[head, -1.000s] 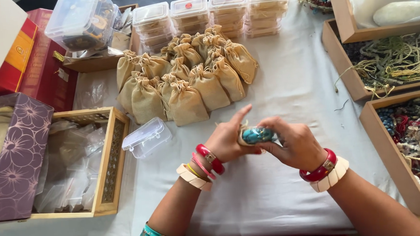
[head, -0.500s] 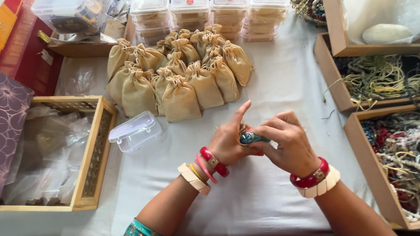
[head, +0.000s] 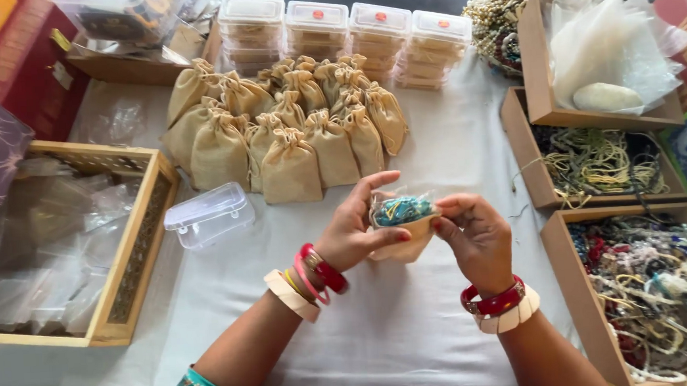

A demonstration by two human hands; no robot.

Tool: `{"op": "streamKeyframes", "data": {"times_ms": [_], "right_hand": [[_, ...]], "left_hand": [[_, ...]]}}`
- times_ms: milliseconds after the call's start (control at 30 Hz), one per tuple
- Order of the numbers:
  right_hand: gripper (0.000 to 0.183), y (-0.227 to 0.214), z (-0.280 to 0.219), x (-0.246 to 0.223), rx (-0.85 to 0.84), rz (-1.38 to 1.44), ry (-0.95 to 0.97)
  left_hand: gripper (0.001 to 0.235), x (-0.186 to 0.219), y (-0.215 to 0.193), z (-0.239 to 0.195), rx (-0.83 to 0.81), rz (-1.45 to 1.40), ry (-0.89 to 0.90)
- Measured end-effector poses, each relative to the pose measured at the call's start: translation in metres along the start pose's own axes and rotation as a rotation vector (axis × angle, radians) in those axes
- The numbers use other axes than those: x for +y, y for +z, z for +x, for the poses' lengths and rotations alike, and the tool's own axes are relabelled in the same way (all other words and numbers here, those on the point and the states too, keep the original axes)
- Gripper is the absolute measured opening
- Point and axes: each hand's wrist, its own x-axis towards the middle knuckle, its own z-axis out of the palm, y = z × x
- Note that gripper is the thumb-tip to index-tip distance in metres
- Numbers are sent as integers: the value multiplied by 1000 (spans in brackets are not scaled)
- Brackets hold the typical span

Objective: The person places a turquoise beaded bracelet into a small clear plastic bag and ties it shut. They then place the bagged bracelet into a small beige drawstring pouch, tie the pouch closed, and place it into a clear plastic container.

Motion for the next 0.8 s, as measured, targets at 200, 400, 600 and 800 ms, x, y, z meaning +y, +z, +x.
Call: {"op": "streamKeyframes", "data": {"times_ms": [200, 400, 600, 800], "right_hand": [[25, -4, 5, -8, 171, 252, 27], [13, -9, 3, -13, 82, 186, -61], [14, -9, 3, -44, 76, -310, -418], [15, -12, 4, -43, 88, -344, -419]], "left_hand": [[53, -19, -12, 6, -114, -388, 46], [20, 13, -12, 0, -11, -15, 181], [8, 38, -18, 0, 83, 400, 320], [8, 48, -16, -1, 102, 440, 347]]}}
